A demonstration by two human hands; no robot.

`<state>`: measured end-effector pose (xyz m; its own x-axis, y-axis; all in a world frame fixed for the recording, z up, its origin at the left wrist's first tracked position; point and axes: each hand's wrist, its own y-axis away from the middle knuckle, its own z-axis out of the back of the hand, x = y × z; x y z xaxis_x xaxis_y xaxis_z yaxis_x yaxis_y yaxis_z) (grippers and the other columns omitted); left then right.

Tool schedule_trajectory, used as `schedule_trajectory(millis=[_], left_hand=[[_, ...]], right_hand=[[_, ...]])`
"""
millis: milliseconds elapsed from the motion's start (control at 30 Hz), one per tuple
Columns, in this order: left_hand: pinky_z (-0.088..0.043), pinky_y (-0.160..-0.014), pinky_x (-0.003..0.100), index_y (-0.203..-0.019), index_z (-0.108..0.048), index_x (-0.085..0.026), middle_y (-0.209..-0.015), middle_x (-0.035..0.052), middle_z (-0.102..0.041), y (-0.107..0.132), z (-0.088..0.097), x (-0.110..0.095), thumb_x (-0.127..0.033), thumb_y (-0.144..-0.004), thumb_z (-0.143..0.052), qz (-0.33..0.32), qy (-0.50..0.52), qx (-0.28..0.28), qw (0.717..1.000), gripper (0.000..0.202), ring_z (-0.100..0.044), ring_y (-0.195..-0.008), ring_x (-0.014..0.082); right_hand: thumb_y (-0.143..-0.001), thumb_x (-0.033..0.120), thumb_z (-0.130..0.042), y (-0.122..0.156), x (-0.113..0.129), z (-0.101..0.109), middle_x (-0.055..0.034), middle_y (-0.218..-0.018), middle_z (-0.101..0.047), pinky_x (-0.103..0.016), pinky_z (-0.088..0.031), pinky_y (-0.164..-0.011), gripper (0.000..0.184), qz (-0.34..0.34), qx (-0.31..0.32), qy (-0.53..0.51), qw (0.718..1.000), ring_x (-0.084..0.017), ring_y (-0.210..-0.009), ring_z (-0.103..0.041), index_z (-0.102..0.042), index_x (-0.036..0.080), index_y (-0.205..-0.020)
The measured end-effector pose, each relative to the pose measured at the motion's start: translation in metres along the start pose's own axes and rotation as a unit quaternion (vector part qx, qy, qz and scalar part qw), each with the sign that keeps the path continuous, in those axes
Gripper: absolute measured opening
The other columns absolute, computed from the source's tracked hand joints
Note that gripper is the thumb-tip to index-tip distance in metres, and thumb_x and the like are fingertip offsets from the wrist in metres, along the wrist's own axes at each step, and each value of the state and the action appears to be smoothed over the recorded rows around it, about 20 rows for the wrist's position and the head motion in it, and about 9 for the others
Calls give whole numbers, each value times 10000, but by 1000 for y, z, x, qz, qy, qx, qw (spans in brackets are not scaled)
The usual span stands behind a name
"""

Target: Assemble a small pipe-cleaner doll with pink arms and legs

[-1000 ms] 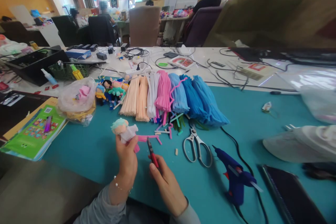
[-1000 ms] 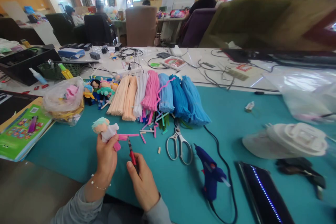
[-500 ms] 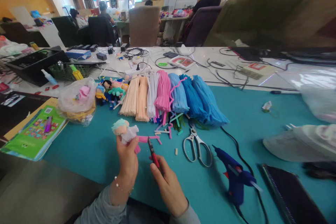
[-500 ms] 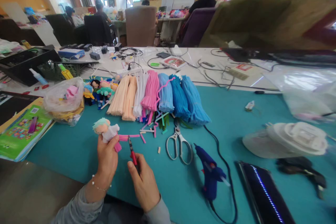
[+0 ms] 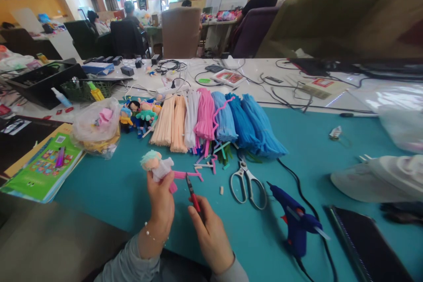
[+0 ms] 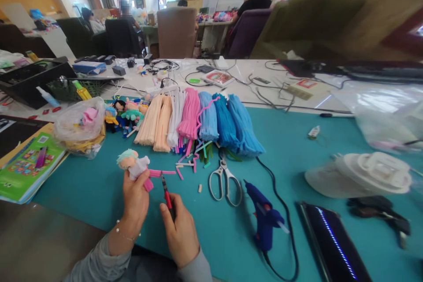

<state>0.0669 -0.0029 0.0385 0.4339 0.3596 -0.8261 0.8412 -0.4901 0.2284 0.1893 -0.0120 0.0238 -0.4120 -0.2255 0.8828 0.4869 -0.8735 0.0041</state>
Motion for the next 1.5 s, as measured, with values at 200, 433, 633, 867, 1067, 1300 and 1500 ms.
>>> schedule_trajectory(millis=[200, 433, 633, 867, 1067, 1300, 1500], left_hand=[[-471, -810, 235, -959, -566, -233, -961, -5, -681, 0, 0, 0, -90, -606, -695, 17, 6, -6, 1000, 402, -655, -895, 131], [-476, -751, 207, -898, -580, -221, -809, -32, -672, 0, -1, 1, -52, -589, -682, 49, 35, -32, 998, 367, -648, -787, 103], [-474, -687, 189, -867, -603, -208, -763, -30, -667, -2, 0, 5, -39, -590, -671, 89, 56, -31, 994, 332, -636, -724, 92], [-467, -624, 179, -874, -613, -195, -806, -23, -673, -6, -1, 7, -36, -565, -686, 112, 61, -30, 991, 355, -622, -672, 78], [-475, -735, 188, -879, -597, -205, -800, -38, -668, -5, -1, 7, -21, -575, -675, 83, 48, -19, 995, 363, -639, -753, 79], [-462, -583, 191, -858, -592, -181, -725, -35, -656, -8, -2, 7, -49, -565, -671, 147, 52, -13, 988, 331, -612, -579, 73], [-472, -530, 226, -899, -610, -181, -684, -35, -649, -10, -2, 4, -71, -545, -672, 161, 49, 19, 986, 376, -584, -460, 82]], right_hand=[[-920, 442, -392, 3, -9, -6, -65, -872, -715, -283, -510, -660, 307, 21, -22, 31, 999, -215, -769, -690, -567, 207, -1012], [-911, 436, -418, 4, -15, -11, -73, -903, -713, -293, -515, -700, 306, 17, -29, 12, 999, -225, -806, -688, -568, 208, -1049], [-844, 621, -446, 3, -6, -10, 1, -648, -582, -252, -467, -503, 471, -72, 35, -173, 982, -159, -562, -577, -595, 193, -971], [-759, 742, -447, 1, -12, -15, 69, -574, -444, -209, -335, -352, 619, -150, 72, -273, 948, -90, -399, -399, -557, 178, -988], [-864, 521, -445, 1, -16, -14, -55, -818, -693, -290, -506, -654, 377, -20, -44, -27, 998, -203, -721, -652, -595, 196, -986], [-872, 529, -436, 1, -13, -15, -47, -748, -665, -300, -515, -599, 396, -36, -21, -78, 996, -198, -643, -643, -597, 189, -997], [-819, 705, -379, 2, -10, -16, 37, -627, -513, -230, -395, -344, 621, -136, 92, -289, 943, -114, -406, -480, -545, 161, -1068]])
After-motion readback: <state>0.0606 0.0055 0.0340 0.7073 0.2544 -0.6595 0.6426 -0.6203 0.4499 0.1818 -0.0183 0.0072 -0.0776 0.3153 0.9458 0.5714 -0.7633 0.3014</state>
